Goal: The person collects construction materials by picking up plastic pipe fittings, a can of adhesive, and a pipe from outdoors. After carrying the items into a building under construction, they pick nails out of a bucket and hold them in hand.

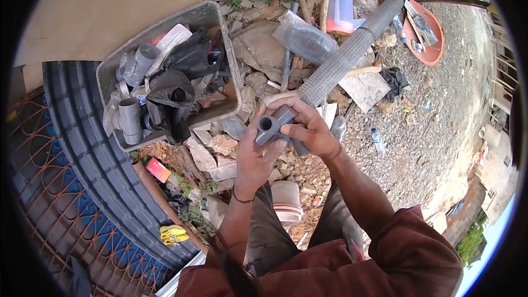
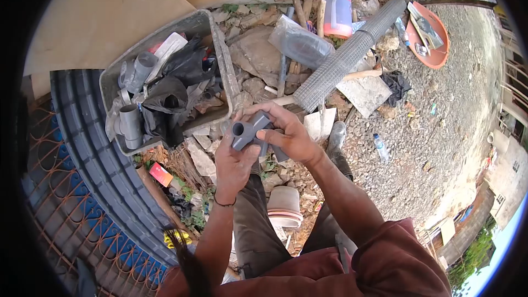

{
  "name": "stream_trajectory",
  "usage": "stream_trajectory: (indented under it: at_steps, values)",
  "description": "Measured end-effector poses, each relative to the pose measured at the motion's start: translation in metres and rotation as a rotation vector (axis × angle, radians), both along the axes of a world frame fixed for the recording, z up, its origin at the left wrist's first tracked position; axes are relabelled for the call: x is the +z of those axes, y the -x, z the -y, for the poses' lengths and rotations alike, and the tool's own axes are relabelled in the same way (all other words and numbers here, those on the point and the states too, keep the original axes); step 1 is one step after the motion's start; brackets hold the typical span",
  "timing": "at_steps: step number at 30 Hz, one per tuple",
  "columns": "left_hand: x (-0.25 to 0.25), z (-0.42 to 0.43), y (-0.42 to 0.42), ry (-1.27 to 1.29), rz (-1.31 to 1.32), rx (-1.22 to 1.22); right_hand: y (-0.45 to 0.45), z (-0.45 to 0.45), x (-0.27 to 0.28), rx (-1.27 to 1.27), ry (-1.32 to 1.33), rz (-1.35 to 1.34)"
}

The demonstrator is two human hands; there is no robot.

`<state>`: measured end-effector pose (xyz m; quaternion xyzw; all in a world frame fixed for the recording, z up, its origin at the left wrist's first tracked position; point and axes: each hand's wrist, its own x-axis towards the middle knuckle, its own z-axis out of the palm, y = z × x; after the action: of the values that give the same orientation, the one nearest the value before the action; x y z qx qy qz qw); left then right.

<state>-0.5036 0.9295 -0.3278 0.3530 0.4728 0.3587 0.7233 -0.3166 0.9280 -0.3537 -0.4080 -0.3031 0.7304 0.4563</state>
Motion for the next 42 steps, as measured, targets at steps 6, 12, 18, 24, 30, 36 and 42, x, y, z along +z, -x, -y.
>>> stream_trajectory:
  at_steps: [6, 12, 18, 24, 30, 36, 42]
  values:
    - [0.035, 0.002, -0.048, -0.594, -0.41, -0.246, -0.058, 0.038, 0.06, -0.251, -0.061, 0.252]
    - [0.08, 0.063, -0.113, -0.009, -0.158, -0.065, -0.118, 0.159, 0.1, -0.623, 0.541, -0.465]
    - [0.123, 0.134, -0.187, -0.352, -0.39, -0.49, -0.138, 0.243, 0.148, -0.791, 0.617, 0.489]
    - [0.158, 0.235, -0.278, -0.631, -0.343, -0.97, -0.187, 0.311, 0.166, -1.181, 0.484, 0.661]
    - [0.192, 0.309, -0.42, 0.01, 0.149, -0.879, -0.321, 0.414, 0.179, -1.191, 0.475, 0.475]
    - [0.254, 0.401, -0.59, 0.627, 0.478, -0.982, -0.447, 0.502, 0.307, -1.117, 0.285, 1.026]
    - [0.324, 0.473, -0.668, 0.677, 0.406, -0.911, -0.513, 0.564, 0.376, -1.172, 0.376, 1.521]
